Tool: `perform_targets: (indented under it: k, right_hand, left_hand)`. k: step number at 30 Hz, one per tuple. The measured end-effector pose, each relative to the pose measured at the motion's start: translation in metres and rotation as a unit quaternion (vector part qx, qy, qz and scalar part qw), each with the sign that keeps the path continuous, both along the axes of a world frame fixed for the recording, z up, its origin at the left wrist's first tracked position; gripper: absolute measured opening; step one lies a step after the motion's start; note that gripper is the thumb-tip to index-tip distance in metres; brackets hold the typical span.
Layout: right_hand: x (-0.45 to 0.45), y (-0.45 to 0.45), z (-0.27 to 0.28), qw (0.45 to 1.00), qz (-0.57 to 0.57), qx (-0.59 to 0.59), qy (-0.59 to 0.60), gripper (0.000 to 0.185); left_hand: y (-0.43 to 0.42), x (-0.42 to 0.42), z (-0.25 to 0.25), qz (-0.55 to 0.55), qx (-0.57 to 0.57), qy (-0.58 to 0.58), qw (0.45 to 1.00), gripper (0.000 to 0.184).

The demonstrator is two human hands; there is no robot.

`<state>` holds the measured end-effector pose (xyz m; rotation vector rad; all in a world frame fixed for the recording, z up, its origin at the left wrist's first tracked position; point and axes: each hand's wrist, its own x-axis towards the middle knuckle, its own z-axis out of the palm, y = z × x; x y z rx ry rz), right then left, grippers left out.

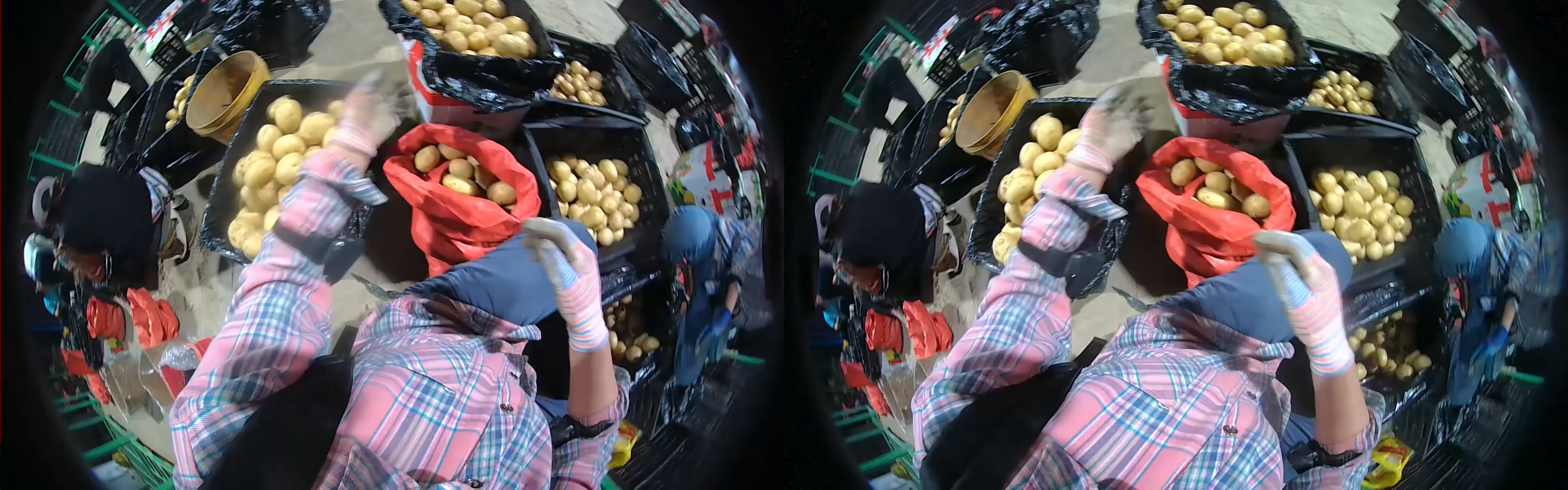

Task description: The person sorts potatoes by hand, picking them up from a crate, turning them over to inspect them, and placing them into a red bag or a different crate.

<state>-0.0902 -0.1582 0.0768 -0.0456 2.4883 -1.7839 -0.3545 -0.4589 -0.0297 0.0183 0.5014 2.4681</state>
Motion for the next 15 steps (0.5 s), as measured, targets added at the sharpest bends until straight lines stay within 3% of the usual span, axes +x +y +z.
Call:
perform_targets:
  k: [1,2,3,7,8,9,11,13,15]
  right_hand:
    - [0.002,-0.005,0.001,1.000,0.013,0.011,0.006,0.023]
    - [0.003,-0.012,0.001,0.999,0.024,-0.007,0.029,0.022]
    - [0.008,-0.017,0.005,0.999,0.019,-0.030,0.013,0.021]
    - [0.019,-0.026,0.010,0.999,0.039,-0.014,-0.003,0.028]
    - [0.021,-0.027,0.003,0.997,0.028,0.015,0.066,0.037]
    - [0.022,-0.030,0.006,0.999,-0.011,-0.001,0.047,0.052]
    - [0.024,-0.033,-0.012,0.984,-0.105,0.045,0.134,0.065]
    - [0.023,-0.031,-0.003,0.982,-0.144,0.046,0.110,0.068]
    - [0.021,-0.021,0.002,0.984,-0.165,0.052,0.038,0.072]
  left_hand:
    - [0.043,-0.004,0.006,-0.050,0.079,0.021,0.995,0.030]
    - [0.094,0.011,0.035,0.082,-0.054,-0.009,0.995,0.024]
    - [0.126,0.011,0.046,0.002,-0.021,-0.007,1.000,0.022]
    - [0.255,0.044,0.100,-0.015,-0.079,-0.008,0.997,0.024]
    - [0.279,0.049,0.105,-0.025,-0.080,-0.008,0.996,0.023]
    - [0.300,0.051,0.110,-0.033,-0.080,-0.006,0.996,0.022]
    - [0.333,0.061,0.118,-0.057,-0.112,-0.012,0.992,0.016]
    - [0.360,0.066,0.113,-0.038,-0.159,-0.010,0.986,0.018]
    - [0.374,0.064,0.107,-0.044,-0.165,-0.022,0.985,0.033]
